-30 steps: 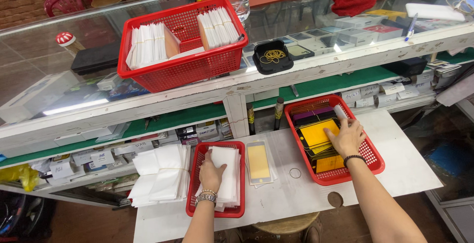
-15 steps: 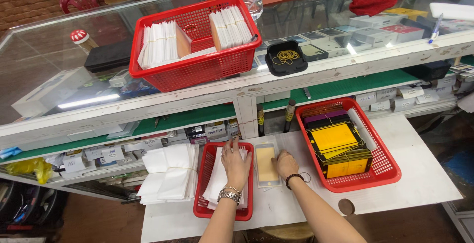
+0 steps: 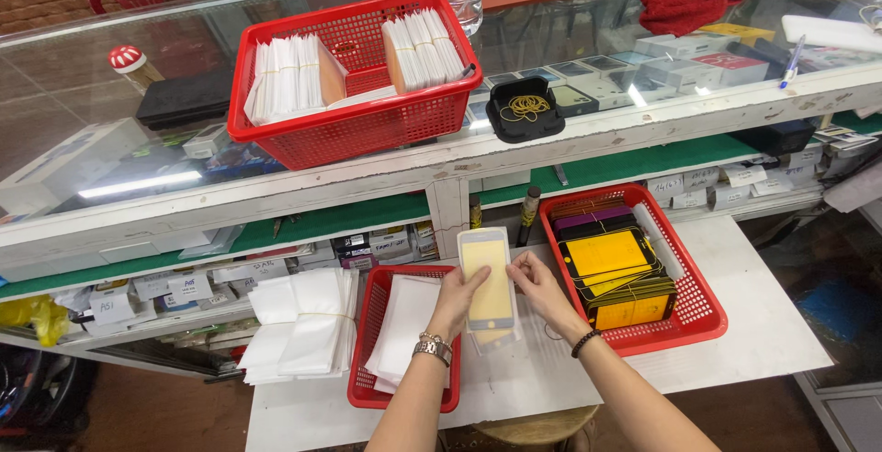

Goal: The person repeatedly places small yellow rectangular items into clear plastic sleeves and stacks them in a red basket. The person also handles white paper sheets and rubber bands, organizing them alongside the packaged items.

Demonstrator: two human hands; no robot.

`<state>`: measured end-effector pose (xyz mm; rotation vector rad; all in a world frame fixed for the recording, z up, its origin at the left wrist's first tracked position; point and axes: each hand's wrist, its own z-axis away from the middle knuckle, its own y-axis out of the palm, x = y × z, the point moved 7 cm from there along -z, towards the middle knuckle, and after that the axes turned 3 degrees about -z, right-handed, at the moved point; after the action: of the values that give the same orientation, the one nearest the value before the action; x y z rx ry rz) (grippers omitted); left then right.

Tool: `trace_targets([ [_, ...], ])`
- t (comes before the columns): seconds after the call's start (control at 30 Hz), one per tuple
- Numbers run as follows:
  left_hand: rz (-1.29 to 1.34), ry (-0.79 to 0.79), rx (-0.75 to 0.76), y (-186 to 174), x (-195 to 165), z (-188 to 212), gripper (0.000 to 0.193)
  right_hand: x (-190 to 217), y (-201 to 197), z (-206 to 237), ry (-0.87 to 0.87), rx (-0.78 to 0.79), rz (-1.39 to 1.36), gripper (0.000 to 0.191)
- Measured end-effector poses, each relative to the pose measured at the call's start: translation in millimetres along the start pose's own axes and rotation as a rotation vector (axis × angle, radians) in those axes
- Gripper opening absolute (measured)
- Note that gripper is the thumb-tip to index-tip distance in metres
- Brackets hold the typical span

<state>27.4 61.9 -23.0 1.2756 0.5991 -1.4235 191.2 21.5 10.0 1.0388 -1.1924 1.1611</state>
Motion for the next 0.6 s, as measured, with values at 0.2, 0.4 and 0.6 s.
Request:
trace_targets([
  [0.2, -0.149, -0.014, 0.108, 17.4, -9.0, 5.4, 0.030, 119.2, -21.3, 8.9, -0.581, -0.117, 0.516, 0.021],
  [0.4, -0.263, 0.078, 0.055, 21.3, -21.4, 10.7, 0.030, 148.0, -10.9, 5.2, -0.511, -0.011, 0.674, 0.016],
  [0.6, -0.446, 0.110, 0.017, 17.1, -22.8, 17.3, 0.031, 122.8, -13.9, -6.2, -0.304, 0.097, 0.541, 0.017],
])
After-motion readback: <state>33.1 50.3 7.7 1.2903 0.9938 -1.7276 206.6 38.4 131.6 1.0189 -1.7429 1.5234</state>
